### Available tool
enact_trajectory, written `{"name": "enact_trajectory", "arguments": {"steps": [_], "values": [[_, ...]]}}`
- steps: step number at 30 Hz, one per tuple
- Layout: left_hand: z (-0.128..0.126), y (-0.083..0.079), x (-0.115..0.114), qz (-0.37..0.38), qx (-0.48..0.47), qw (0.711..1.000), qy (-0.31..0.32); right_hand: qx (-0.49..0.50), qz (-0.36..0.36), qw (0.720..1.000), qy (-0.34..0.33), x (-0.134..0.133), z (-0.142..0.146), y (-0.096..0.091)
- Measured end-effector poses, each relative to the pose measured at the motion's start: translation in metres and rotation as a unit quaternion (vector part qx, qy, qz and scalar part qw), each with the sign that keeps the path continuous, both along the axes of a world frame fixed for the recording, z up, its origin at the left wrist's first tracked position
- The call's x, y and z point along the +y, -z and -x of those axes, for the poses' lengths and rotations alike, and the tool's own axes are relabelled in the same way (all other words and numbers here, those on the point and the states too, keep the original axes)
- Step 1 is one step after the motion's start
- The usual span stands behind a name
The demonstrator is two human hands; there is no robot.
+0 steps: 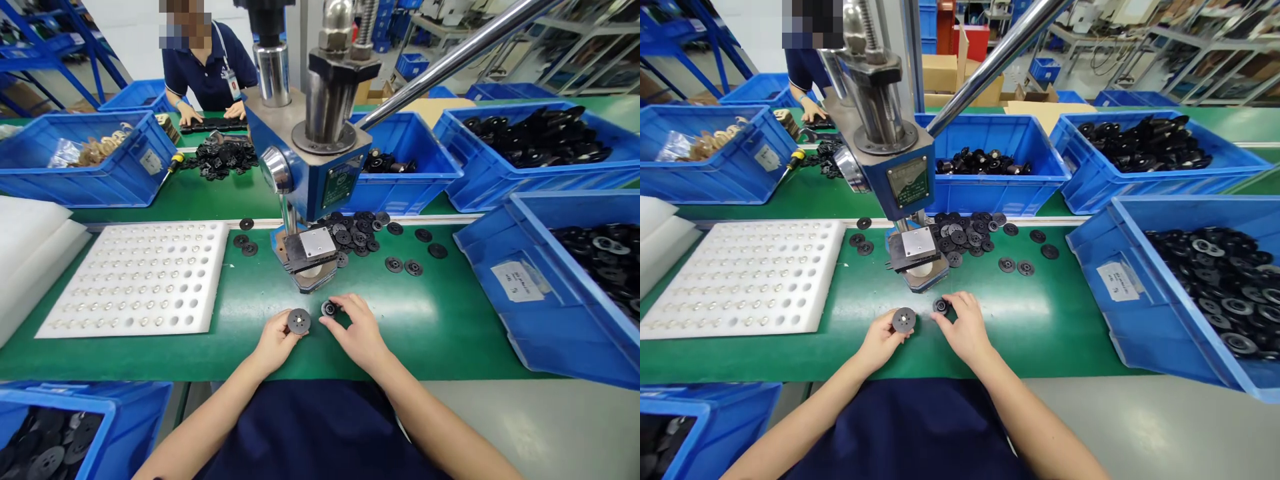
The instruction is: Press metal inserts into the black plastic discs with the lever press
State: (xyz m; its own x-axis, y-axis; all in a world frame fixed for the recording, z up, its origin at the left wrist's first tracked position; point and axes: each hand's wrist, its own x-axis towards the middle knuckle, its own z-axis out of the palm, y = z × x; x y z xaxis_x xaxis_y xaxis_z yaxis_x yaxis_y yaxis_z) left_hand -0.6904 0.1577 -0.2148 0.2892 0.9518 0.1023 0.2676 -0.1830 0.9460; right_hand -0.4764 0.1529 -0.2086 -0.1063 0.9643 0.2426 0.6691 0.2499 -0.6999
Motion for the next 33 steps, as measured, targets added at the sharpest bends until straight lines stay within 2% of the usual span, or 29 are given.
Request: {"name": "enact_trajectory", "arguments": {"steps": [4, 8, 12, 21, 27, 33], "values": [[0.000, 0.004, 0.000, -0.064, 0.023, 0.998, 0.013, 0.029, -0.022, 0.996, -0.086, -0.015, 0.027, -0.021], [0.002, 0.012, -0.002, -0.088, 0.023, 0.995, 0.037, -0.005, -0.046, 0.993, -0.105, -0.019, 0.043, -0.029], [0.005, 0.015, -0.003, -0.090, 0.023, 0.994, 0.053, -0.020, -0.061, 0.993, -0.100, -0.019, 0.046, -0.029], [0.006, 0.016, -0.006, -0.118, 0.029, 0.992, 0.036, -0.029, -0.084, 0.994, -0.070, -0.024, 0.052, -0.026], [0.006, 0.015, -0.005, -0.155, 0.024, 0.987, 0.041, 0.004, -0.123, 0.989, -0.077, -0.023, 0.054, -0.023], [0.005, 0.020, -0.005, -0.148, 0.029, 0.988, 0.038, 0.050, -0.116, 0.988, -0.086, -0.022, 0.049, -0.015]]}}
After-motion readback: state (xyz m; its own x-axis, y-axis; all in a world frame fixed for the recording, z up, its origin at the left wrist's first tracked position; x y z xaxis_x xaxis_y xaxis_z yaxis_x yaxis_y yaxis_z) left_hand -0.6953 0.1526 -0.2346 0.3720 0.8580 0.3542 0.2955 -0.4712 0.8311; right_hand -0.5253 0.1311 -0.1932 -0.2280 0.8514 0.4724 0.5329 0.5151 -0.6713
